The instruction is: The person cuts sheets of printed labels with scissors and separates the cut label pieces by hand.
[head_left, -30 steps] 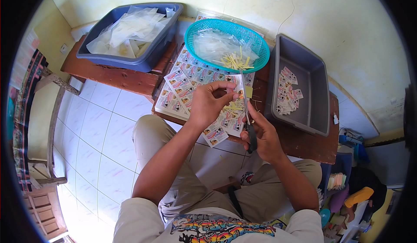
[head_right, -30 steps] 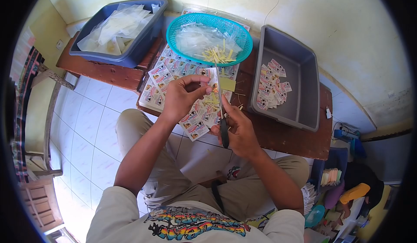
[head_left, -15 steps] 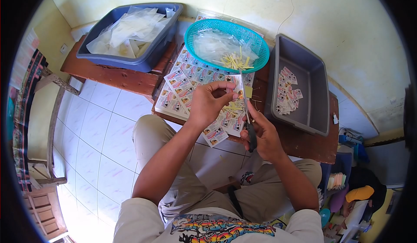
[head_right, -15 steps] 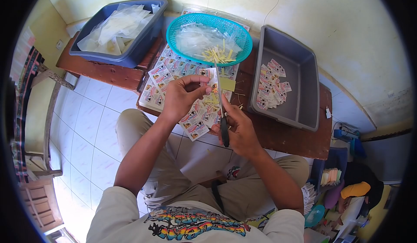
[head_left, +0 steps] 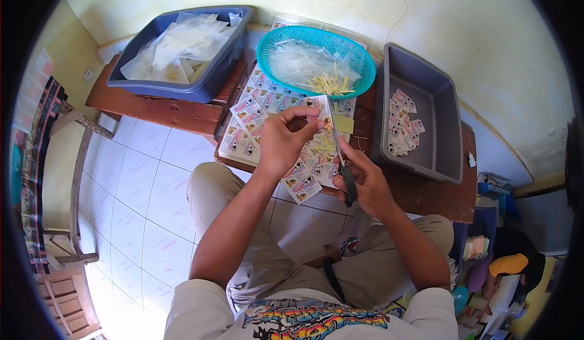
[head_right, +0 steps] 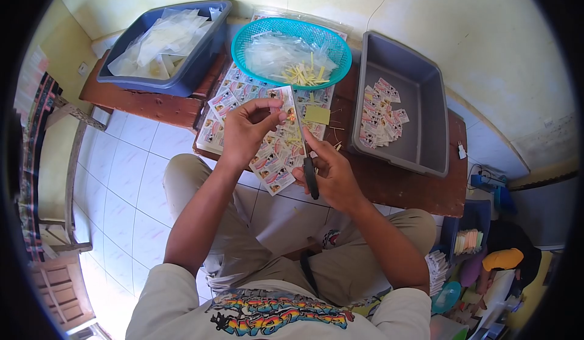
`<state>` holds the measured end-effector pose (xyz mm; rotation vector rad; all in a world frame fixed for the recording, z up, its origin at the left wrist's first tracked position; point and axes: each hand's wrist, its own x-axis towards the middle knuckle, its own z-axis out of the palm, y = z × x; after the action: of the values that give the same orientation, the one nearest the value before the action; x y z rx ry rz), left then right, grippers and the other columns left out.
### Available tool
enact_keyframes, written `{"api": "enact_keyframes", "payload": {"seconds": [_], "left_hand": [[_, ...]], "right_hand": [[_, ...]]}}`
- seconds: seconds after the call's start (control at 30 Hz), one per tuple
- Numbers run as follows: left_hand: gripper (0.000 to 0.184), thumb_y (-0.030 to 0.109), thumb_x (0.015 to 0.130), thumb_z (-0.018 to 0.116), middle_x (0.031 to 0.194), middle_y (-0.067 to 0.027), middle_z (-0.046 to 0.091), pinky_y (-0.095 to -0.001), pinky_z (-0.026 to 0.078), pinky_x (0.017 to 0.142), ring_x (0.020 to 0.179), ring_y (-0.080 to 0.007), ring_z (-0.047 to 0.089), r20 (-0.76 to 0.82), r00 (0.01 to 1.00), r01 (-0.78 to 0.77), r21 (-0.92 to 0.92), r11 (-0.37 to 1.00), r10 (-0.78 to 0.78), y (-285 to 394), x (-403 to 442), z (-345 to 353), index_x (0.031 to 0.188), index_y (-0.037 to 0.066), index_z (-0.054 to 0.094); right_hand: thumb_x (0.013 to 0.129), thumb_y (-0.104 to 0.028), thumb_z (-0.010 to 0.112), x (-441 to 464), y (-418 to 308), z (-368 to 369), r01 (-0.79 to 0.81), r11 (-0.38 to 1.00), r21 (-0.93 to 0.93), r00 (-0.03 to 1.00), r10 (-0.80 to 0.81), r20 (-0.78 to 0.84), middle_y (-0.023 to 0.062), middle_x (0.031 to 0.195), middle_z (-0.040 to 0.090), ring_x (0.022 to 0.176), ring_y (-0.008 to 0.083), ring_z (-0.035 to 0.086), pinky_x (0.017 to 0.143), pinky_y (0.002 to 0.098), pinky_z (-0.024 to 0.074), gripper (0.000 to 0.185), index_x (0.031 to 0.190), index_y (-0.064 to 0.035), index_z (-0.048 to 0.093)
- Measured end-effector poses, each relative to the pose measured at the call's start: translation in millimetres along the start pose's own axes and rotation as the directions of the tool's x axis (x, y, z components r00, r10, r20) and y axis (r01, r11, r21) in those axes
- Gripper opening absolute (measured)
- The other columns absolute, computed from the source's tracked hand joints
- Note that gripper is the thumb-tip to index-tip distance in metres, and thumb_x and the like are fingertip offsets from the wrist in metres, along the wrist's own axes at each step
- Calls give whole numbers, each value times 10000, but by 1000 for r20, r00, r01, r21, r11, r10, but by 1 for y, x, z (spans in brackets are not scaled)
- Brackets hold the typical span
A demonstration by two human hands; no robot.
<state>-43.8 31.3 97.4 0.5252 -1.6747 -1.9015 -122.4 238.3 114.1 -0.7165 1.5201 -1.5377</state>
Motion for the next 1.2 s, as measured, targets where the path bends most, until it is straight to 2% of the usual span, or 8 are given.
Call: {"api": "enact_keyframes", "payload": {"seconds": [0.17,0.37,0.47,0.5,0.53,0.73,0.83,1.2], "left_hand": [[277,70,909,830,956,-85,782,-259,569,746,849,-100,710,-24,1000,5,31,1000,-4,6,-3,-8,1151,-26,737],[276,74,911,830,937,-77,778,-255,556,727,831,-98,704,-80,997,-13,8,1000,14,10,-6,-20,1148,-30,735],[274,75,911,830,939,-74,777,-253,551,728,830,-95,702,-99,995,-14,17,1000,16,12,-8,-25,1146,-29,735],[274,75,911,830,941,-72,777,-252,550,731,830,-94,702,-103,995,-13,27,1000,16,12,-8,-26,1146,-27,735],[274,75,911,830,941,-72,777,-252,550,731,830,-94,702,-105,994,-14,27,1000,17,13,-9,-28,1146,-27,735],[270,75,913,828,945,-66,776,-251,550,734,829,-92,701,-98,995,-19,36,999,22,10,-10,-33,1149,-18,735],[259,72,921,819,954,-66,776,-251,551,732,833,-88,700,-81,997,7,66,998,-2,9,-10,-33,1149,-16,735],[252,49,943,772,982,-89,782,-261,579,749,852,-94,712,9,1000,-22,2,1000,22,4,-5,-22,1184,-9,730]], "right_hand": [[938,-31,782,6,2,3,18,997,-76,1000,-17,14,69,1289,526,913,108,643,632,251,567,824,1643,-127,367],[931,-52,795,9,-8,10,-85,995,60,996,85,14,85,1387,519,944,114,641,653,256,573,825,1639,-124,377],[937,-54,788,13,-9,13,-105,994,-23,994,105,-7,99,1359,543,949,123,643,719,272,588,802,1631,-106,389],[941,-88,790,17,1,10,21,979,-204,1000,-23,-5,88,1301,575,922,129,657,711,271,580,793,1630,-129,400],[944,-122,792,20,10,7,144,915,-377,989,-148,19,77,1243,606,894,134,672,703,271,573,784,1628,-152,412],[853,-183,858,27,28,-5,125,548,-827,984,-173,34,182,1198,629,959,281,690,888,382,566,802,1568,-109,502],[809,-91,769,29,31,-7,59,522,-851,997,-77,22,196,1252,609,1027,362,692,897,438,571,751,1524,-96,538],[838,-142,734,41,46,-5,-41,209,-977,998,-45,-52,172,1312,578,1067,406,702,894,501,596,704,1516,-151,543]]}}
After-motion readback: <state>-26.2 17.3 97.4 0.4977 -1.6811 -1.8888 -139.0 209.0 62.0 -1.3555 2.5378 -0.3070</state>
